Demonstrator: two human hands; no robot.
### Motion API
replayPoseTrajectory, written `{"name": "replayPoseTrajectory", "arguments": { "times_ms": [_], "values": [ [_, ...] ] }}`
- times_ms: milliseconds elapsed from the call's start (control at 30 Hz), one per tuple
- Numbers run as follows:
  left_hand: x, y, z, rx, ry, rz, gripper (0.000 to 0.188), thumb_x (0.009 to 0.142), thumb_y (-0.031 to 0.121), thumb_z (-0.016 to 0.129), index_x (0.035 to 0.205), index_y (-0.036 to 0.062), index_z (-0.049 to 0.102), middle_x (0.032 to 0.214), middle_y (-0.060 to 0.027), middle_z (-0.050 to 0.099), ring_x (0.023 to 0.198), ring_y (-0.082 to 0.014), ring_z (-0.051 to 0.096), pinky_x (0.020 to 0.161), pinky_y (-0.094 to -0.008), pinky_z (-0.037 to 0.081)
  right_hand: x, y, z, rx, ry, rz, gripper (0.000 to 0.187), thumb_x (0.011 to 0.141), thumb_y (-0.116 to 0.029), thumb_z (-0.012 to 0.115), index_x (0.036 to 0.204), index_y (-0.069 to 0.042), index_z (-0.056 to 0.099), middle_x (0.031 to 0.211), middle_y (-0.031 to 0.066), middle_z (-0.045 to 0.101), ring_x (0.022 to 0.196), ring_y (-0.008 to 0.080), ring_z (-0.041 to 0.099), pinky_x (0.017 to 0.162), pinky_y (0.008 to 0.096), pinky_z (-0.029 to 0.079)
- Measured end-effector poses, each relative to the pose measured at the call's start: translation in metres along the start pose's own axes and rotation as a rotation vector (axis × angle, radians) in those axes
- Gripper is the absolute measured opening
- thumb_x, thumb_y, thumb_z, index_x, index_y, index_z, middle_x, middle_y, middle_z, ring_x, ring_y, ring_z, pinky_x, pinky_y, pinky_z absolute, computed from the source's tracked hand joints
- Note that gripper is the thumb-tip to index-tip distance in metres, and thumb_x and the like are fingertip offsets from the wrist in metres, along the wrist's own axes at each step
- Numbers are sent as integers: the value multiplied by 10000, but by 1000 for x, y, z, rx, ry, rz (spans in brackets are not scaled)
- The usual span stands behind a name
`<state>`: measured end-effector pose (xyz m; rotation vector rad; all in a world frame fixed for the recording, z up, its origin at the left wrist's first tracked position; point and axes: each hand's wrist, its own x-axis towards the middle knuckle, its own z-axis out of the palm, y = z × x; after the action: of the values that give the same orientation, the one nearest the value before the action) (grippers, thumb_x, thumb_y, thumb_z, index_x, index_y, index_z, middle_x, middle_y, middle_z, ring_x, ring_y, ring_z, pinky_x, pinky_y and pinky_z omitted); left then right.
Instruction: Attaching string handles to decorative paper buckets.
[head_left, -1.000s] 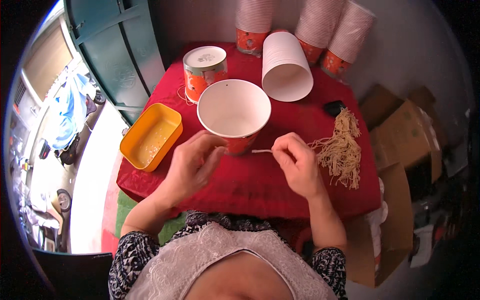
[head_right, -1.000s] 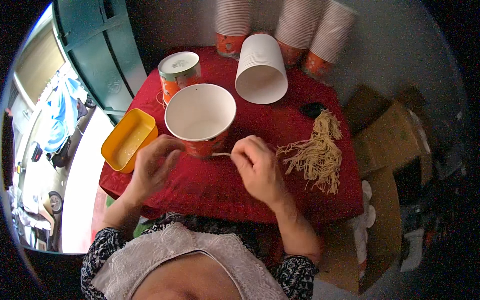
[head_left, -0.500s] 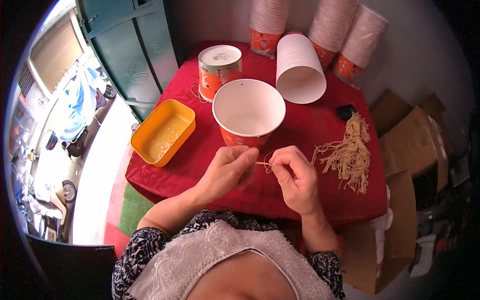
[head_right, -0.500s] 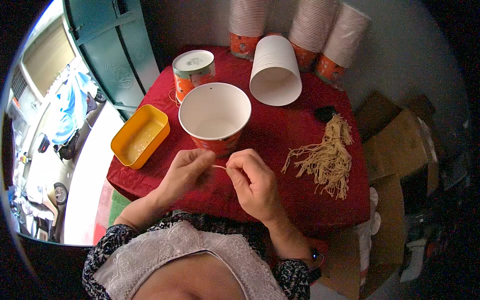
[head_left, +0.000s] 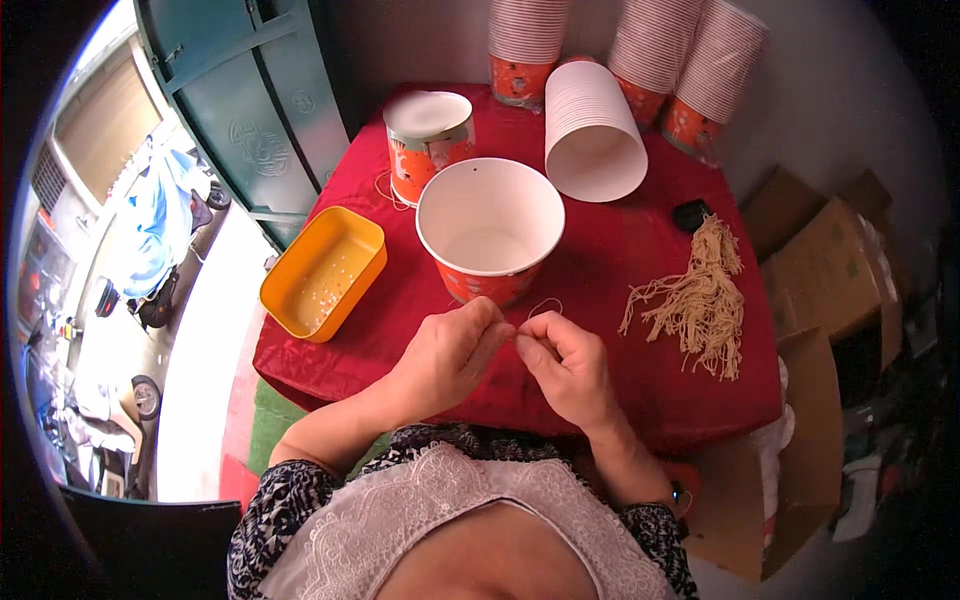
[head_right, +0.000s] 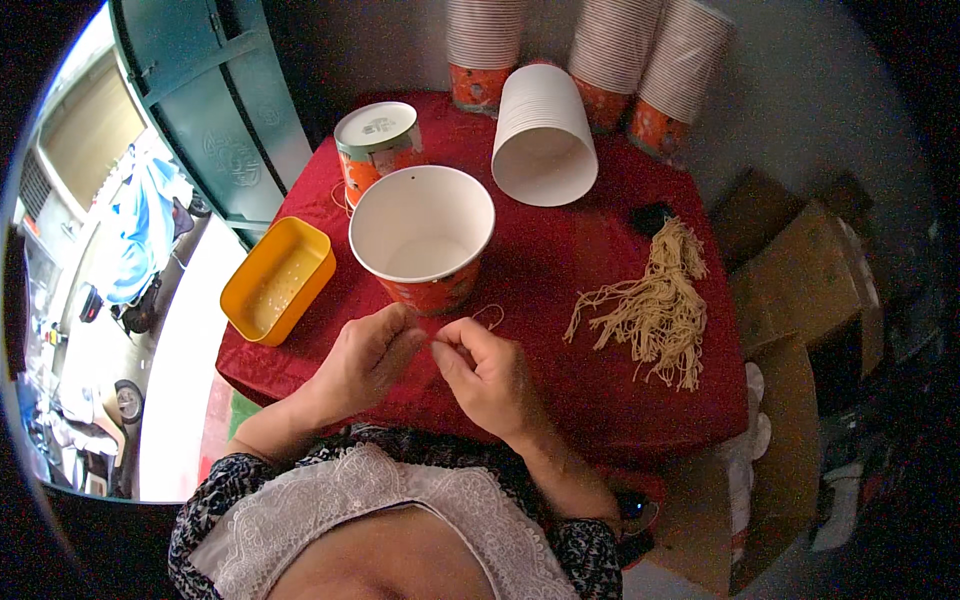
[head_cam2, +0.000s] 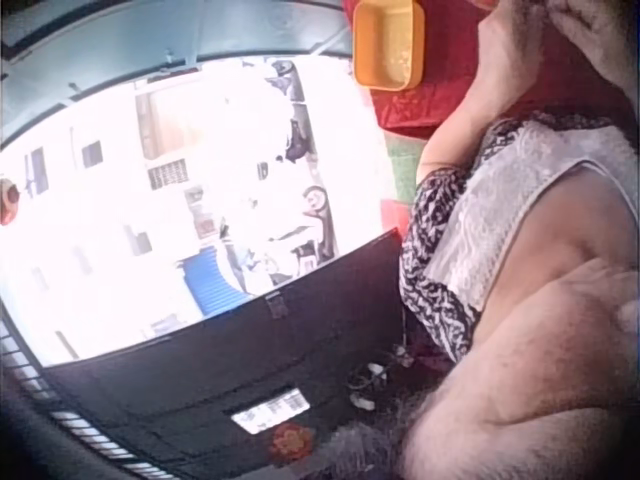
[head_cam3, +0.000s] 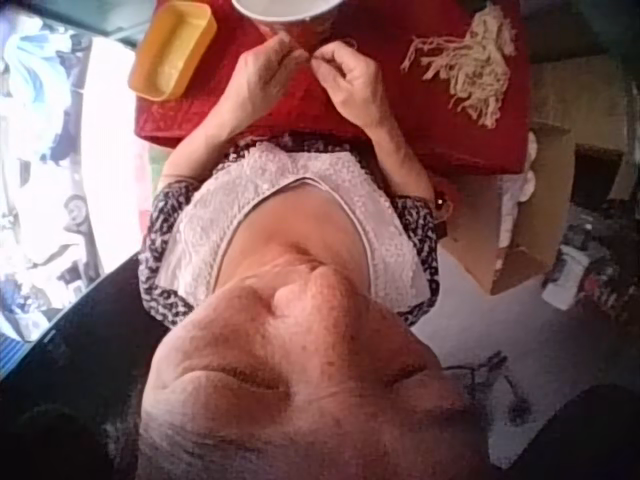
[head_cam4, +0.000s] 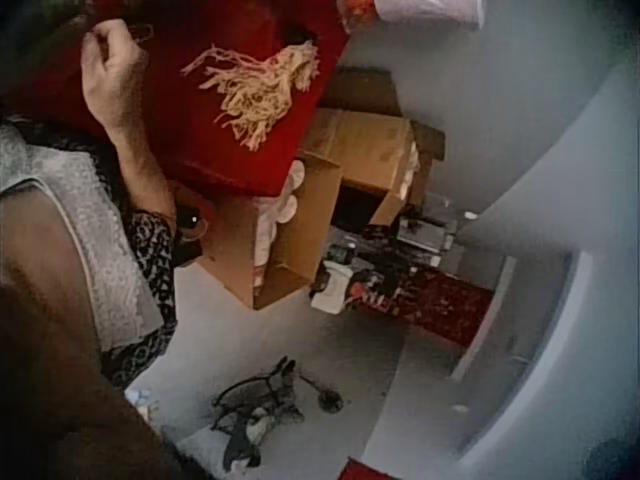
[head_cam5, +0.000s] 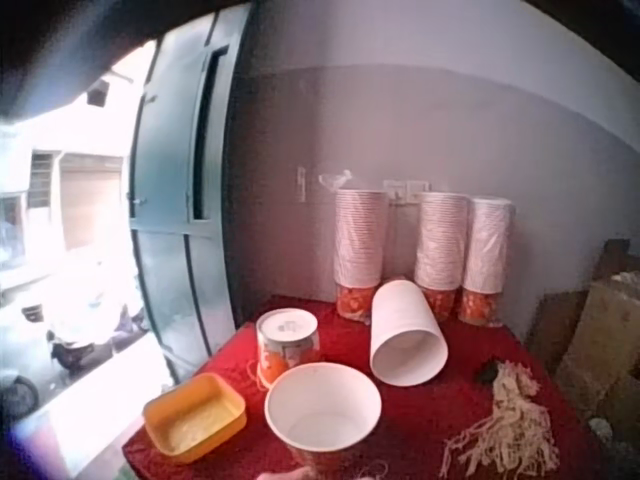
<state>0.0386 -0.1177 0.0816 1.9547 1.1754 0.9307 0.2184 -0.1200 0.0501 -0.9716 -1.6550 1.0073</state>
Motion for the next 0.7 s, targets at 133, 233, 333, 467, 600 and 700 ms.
{"name": "replayPoseTrajectory", "arguments": {
  "times_ms": [133,233,333,467,600,700],
  "values": [
    [-3,-4,-9,-4,-26,63,81,895,65,571,909,4,520,725,-209,583,704,-381,622,585,-420,473,0,-4,6,11,-8,43,53,885,-42,609,894,5,587,689,62,618,628,92,580,553,255,461],
    [0,-7,-10,-8,-11,120,79,881,40,573,914,-1,514,748,-205,587,715,-380,626,597,-415,480,1,-4,8,-29,59,-34,56,863,-13,622,852,0,569,661,58,598,602,84,569,530,263,456],
    [2,-11,-12,47,207,175,82,865,-11,570,932,-11,523,736,-184,589,666,-339,615,605,-360,485,5,-8,10,-113,127,-114,98,840,2,635,809,-10,542,630,64,578,567,94,572,507,279,456],
    [-1,-14,-21,-49,263,104,35,923,29,540,934,-4,538,743,-67,532,684,-132,497,626,-279,440,11,0,15,-215,246,-159,132,823,14,637,781,-20,516,614,82,571,533,135,591,483,299,454],
    [-5,-18,-25,-70,267,78,24,915,16,542,921,-7,543,727,-43,513,668,-107,466,611,-260,426,20,4,19,-351,335,-195,161,803,24,637,761,-26,490,616,114,569,527,209,613,469,331,458],
    [-6,-22,-26,-75,275,96,51,888,15,578,919,-5,542,702,-72,538,614,-131,494,567,-274,428,25,7,23,-416,359,-224,176,792,29,640,752,-27,478,612,124,559,524,240,610,466,346,459]
  ]
}}
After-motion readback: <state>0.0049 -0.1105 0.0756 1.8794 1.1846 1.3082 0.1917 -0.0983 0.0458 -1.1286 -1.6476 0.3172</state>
